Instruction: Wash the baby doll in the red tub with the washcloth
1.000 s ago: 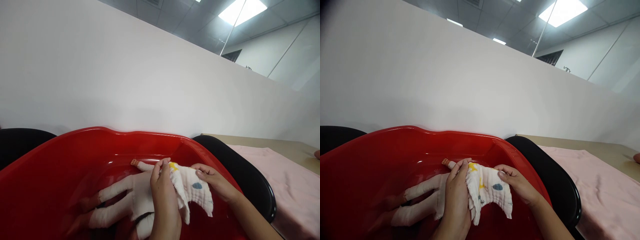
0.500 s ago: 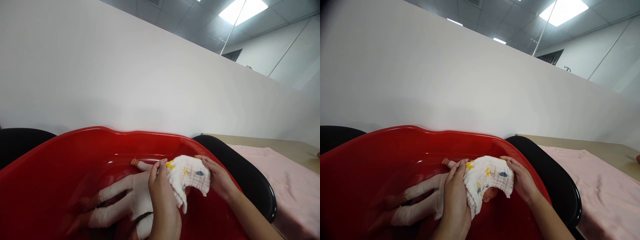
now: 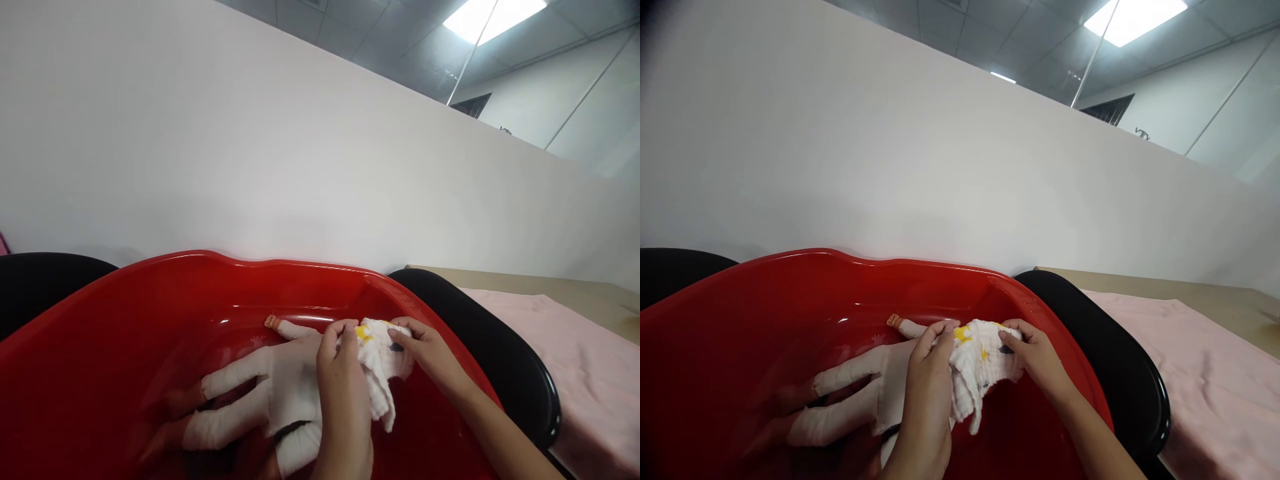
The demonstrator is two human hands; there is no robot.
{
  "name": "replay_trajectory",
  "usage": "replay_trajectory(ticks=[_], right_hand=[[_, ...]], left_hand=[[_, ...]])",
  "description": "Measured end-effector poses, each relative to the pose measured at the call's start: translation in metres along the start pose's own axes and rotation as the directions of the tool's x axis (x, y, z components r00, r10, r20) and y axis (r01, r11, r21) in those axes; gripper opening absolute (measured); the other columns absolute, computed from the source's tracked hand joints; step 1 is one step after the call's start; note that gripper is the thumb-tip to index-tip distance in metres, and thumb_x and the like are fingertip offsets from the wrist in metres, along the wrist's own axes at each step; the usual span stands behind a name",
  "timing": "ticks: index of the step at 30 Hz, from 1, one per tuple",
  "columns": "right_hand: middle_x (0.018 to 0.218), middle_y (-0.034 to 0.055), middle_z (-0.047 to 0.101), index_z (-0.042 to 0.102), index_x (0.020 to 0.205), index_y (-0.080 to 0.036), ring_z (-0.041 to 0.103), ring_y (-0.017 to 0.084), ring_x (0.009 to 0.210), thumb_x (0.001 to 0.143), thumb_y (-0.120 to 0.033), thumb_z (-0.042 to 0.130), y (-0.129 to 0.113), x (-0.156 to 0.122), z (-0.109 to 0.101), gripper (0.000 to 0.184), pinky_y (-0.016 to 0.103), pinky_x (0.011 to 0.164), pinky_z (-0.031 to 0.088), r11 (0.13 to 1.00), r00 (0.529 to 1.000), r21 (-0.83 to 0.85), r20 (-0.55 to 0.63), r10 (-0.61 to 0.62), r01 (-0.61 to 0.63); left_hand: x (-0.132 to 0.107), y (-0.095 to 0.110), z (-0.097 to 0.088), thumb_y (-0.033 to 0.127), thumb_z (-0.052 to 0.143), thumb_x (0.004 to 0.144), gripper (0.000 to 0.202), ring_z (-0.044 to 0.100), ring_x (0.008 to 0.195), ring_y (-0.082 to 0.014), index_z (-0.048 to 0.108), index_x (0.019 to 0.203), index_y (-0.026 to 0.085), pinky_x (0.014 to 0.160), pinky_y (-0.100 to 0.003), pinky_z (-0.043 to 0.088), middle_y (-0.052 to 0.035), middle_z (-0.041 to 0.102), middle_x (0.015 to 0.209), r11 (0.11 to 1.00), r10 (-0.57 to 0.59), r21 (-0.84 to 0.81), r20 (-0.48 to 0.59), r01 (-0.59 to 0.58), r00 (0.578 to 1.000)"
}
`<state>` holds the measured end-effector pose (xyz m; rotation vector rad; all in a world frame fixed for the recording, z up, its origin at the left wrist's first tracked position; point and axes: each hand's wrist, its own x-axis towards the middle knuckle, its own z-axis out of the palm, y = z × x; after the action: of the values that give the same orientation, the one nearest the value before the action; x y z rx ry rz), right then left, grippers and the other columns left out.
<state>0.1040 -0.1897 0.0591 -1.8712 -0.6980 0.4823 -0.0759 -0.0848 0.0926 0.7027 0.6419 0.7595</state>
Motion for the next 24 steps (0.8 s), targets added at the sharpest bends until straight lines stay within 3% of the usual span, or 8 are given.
replay_trajectory(ticks=[4, 7, 10, 13, 15, 20, 24], right_hand=[[0.108, 0.0061, 0.068, 0.068, 0.084, -0.02, 0.062, 0.022, 0.097, 0.079, -0.057, 0.077, -0.004, -0.001, -0.002, 0.039, 0.032, 0.079, 0.05, 0.995, 0.996, -0.055, -0.036, -0.087, 0.085], [0.127, 0.0066, 0.064, 0.059, 0.074, -0.018, 0.06, 0.024, 0.107, 0.081, -0.056, 0.077, -0.013, -0.007, -0.001, 0.042, 0.031, 0.08, 0.05, 0.996, 0.996, 0.059, 0.055, -0.069, 0.066], [0.097, 0.0037, 0.068, 0.055, 0.077, -0.018, 0.058, 0.016, 0.079, 0.084, -0.055, 0.075, -0.018, -0.015, 0.0, 0.042, 0.027, 0.066, 0.043, 0.985, 0.978, 0.17, 0.205, -0.03, -0.006], [0.07, -0.003, 0.054, 0.053, 0.078, -0.019, 0.044, 0.01, 0.061, 0.084, -0.055, 0.076, -0.017, -0.018, 0.0, 0.044, 0.025, 0.058, 0.032, 0.977, 0.961, 0.208, 0.277, -0.026, -0.034], [0.071, -0.0029, 0.055, 0.052, 0.079, -0.019, 0.045, 0.01, 0.063, 0.085, -0.053, 0.076, -0.015, -0.017, -0.001, 0.042, 0.025, 0.06, 0.032, 0.968, 0.956, 0.248, 0.289, -0.044, -0.031], [0.089, 0.0034, 0.068, 0.052, 0.081, -0.02, 0.058, 0.016, 0.076, 0.091, -0.044, 0.073, -0.012, -0.015, -0.002, 0.033, 0.029, 0.069, 0.04, 0.94, 0.938, 0.339, 0.335, -0.088, -0.033], [0.097, 0.0045, 0.072, 0.054, 0.081, -0.02, 0.064, 0.018, 0.082, 0.089, -0.036, 0.075, -0.012, -0.017, -0.002, 0.027, 0.031, 0.074, 0.045, 0.917, 0.925, 0.396, 0.366, -0.105, -0.053]], left_hand=[[-0.002, -0.002, 0.003, 0.043, 0.06, 0.089, 0.027, 0.064, 0.08, -0.0217, 0.067, 0.099, 0.018, 0.072, -0.03, 0.047, -0.0068, 0.071, 0.089, 0.99, -0.001, 0.139, 0.067, -0.008, 0.998], [-0.006, -0.001, 0.005, 0.039, 0.054, 0.093, 0.022, 0.063, 0.086, -0.0229, 0.066, 0.097, 0.02, 0.077, -0.032, 0.047, -0.0073, 0.071, 0.096, 0.967, -0.005, 0.251, 0.133, -0.029, 0.991], [-0.012, 0.001, 0.006, 0.035, 0.05, 0.095, 0.021, 0.063, 0.097, -0.0265, 0.067, 0.096, 0.022, 0.086, -0.037, 0.046, -0.0087, 0.071, 0.103, 0.912, 0.012, 0.4, 0.195, -0.09, 0.981], [-0.018, -0.002, 0.008, 0.028, 0.049, 0.095, 0.021, 0.062, 0.105, -0.0297, 0.069, 0.094, 0.024, 0.09, -0.04, 0.044, -0.0089, 0.071, 0.103, 0.82, 0.03, 0.543, 0.269, -0.178, 0.963], [-0.02, -0.006, 0.009, 0.023, 0.048, 0.094, 0.023, 0.062, 0.105, -0.0291, 0.071, 0.095, 0.025, 0.09, -0.04, 0.043, -0.0083, 0.071, 0.105, 0.79, 0.044, 0.571, 0.311, -0.224, 0.949], [-0.022, -0.014, 0.011, 0.021, 0.045, 0.095, 0.029, 0.064, 0.084, -0.0247, 0.073, 0.095, 0.026, 0.075, -0.035, 0.042, -0.0079, 0.072, 0.096, 0.762, 0.072, 0.58, 0.367, -0.288, 0.928], [-0.023, -0.016, 0.012, 0.015, 0.045, 0.094, 0.036, 0.066, 0.099, -0.0286, 0.076, 0.108, 0.027, 0.084, -0.038, 0.044, -0.0101, 0.073, 0.11, 0.772, 0.083, 0.556, 0.391, -0.307, 0.917]])
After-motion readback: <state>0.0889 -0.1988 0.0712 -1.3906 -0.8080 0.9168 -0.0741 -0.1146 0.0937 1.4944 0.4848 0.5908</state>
